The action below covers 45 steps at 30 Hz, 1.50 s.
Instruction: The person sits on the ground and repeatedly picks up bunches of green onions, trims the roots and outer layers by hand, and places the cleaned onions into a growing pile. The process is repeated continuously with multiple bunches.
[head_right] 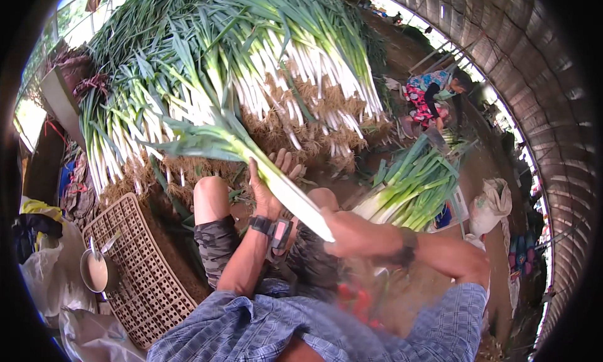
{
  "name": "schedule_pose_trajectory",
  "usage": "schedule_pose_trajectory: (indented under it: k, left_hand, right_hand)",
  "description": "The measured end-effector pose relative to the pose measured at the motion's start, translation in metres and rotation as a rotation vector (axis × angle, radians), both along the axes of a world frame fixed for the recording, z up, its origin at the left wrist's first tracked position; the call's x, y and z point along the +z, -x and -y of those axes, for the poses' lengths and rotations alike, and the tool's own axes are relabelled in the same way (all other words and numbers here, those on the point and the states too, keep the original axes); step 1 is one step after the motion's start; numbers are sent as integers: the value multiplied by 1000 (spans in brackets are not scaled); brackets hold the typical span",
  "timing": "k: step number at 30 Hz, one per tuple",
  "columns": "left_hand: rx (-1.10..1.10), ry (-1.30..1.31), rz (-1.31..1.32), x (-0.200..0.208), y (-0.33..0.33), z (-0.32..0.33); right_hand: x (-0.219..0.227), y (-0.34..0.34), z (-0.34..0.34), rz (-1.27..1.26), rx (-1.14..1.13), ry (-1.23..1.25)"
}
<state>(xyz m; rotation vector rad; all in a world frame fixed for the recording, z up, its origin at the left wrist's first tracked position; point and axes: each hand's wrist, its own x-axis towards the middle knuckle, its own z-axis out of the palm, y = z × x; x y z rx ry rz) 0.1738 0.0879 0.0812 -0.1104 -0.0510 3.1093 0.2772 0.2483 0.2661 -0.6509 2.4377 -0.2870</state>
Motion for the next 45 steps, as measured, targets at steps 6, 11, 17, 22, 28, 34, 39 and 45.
schedule_pose_trajectory:
  k: [6,11,17,22,28,34,39,45]
  left_hand:
    - [-175,113,58,19,4,-52]
    - [-222,382,161,28,-3,-69]
    - [-145,739,-141,75,-11,-67]
    - [-293,971,-512,155,11,-115]
    - [-353,1107,-974,197,44,-193]
    - [-592,1447,-662,35,75,-149]
    - [-929,1273,-520,-39,40,-144]
    - [-835,1491,-686,-53,49,-134]
  right_hand:
    - [-1,-45,-68,-164,-285,167]
    - [-22,-79,-77,-253,-420,267]
    - [-84,-101,-71,-218,-607,449]
    - [-96,-87,-63,-447,-764,832]
    - [-63,-21,-120,-927,-870,1026]
    - [-138,34,-204,-925,-1132,928]
    - [-335,-24,-276,-790,-1544,639]
    - [-320,-7,-211,-676,-1530,664]
